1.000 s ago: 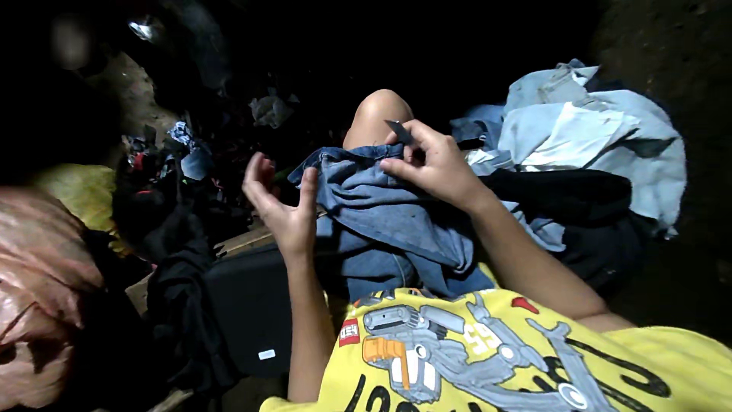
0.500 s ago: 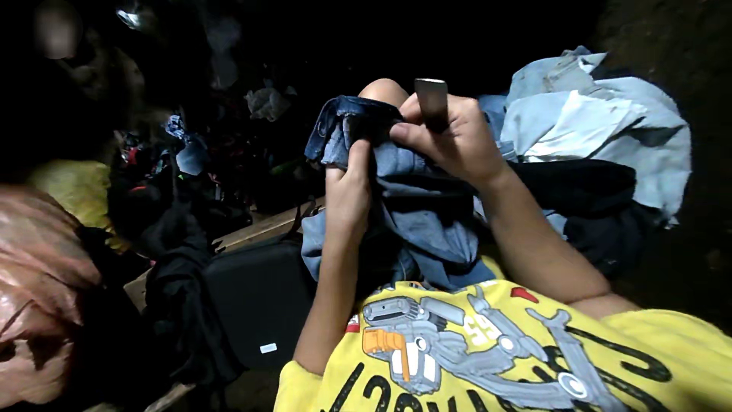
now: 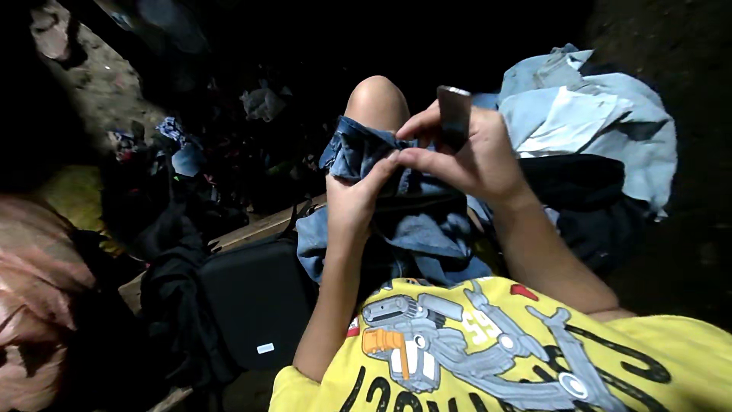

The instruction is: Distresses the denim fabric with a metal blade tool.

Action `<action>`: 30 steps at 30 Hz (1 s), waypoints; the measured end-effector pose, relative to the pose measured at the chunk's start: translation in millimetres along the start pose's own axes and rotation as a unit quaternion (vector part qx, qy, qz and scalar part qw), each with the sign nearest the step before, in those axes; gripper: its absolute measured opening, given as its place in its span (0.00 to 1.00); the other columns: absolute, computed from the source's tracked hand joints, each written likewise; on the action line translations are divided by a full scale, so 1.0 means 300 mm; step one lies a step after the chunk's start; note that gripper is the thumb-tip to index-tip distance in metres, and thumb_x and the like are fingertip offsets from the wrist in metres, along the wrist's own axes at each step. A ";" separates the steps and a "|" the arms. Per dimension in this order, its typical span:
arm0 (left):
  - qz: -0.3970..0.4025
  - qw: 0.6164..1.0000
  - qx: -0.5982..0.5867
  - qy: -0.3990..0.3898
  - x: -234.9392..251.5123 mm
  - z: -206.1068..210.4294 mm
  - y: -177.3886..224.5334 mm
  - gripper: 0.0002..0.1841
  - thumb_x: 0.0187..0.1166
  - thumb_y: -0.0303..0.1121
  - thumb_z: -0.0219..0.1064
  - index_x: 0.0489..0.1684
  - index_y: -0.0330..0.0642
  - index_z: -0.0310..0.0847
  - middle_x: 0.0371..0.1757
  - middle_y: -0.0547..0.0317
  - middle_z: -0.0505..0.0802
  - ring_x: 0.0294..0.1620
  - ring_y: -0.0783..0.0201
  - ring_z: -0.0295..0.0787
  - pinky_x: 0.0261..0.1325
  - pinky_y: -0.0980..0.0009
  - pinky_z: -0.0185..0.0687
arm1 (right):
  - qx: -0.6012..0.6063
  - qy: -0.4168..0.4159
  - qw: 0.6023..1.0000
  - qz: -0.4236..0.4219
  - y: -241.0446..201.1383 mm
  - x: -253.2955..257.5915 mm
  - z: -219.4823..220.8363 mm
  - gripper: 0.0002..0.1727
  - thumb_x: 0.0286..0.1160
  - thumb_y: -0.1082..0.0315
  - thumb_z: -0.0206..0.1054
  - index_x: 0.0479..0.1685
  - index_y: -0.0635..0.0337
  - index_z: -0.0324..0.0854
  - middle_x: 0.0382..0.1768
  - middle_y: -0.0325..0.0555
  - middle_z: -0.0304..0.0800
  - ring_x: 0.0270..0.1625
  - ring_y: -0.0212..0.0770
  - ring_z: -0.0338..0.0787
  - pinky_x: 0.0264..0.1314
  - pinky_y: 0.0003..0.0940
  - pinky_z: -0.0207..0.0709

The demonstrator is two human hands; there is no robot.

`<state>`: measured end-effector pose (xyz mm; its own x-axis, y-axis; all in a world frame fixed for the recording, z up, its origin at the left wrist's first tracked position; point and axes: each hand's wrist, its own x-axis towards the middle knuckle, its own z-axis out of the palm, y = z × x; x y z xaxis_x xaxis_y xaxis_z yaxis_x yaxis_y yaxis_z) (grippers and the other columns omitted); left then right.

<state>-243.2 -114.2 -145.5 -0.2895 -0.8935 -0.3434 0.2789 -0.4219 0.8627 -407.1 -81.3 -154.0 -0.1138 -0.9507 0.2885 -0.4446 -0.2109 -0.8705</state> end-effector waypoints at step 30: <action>-0.013 0.999 0.035 0.035 0.000 0.007 -0.027 0.19 0.68 0.20 0.74 0.57 0.38 0.78 0.42 0.63 0.94 0.45 0.72 0.94 0.54 0.70 0.92 | -0.086 -0.026 0.994 0.062 -0.005 -0.005 0.009 0.22 0.86 0.51 0.59 0.57 0.62 0.85 0.33 0.39 0.85 0.31 0.27 0.80 0.35 0.26 0.75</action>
<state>-247.3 -110.5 -151.6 -0.2312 -0.8915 -0.3895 0.2061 -0.4362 0.8759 -403.9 -80.1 -154.2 -0.1324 -0.9786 0.1577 -0.5753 -0.0536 -0.8161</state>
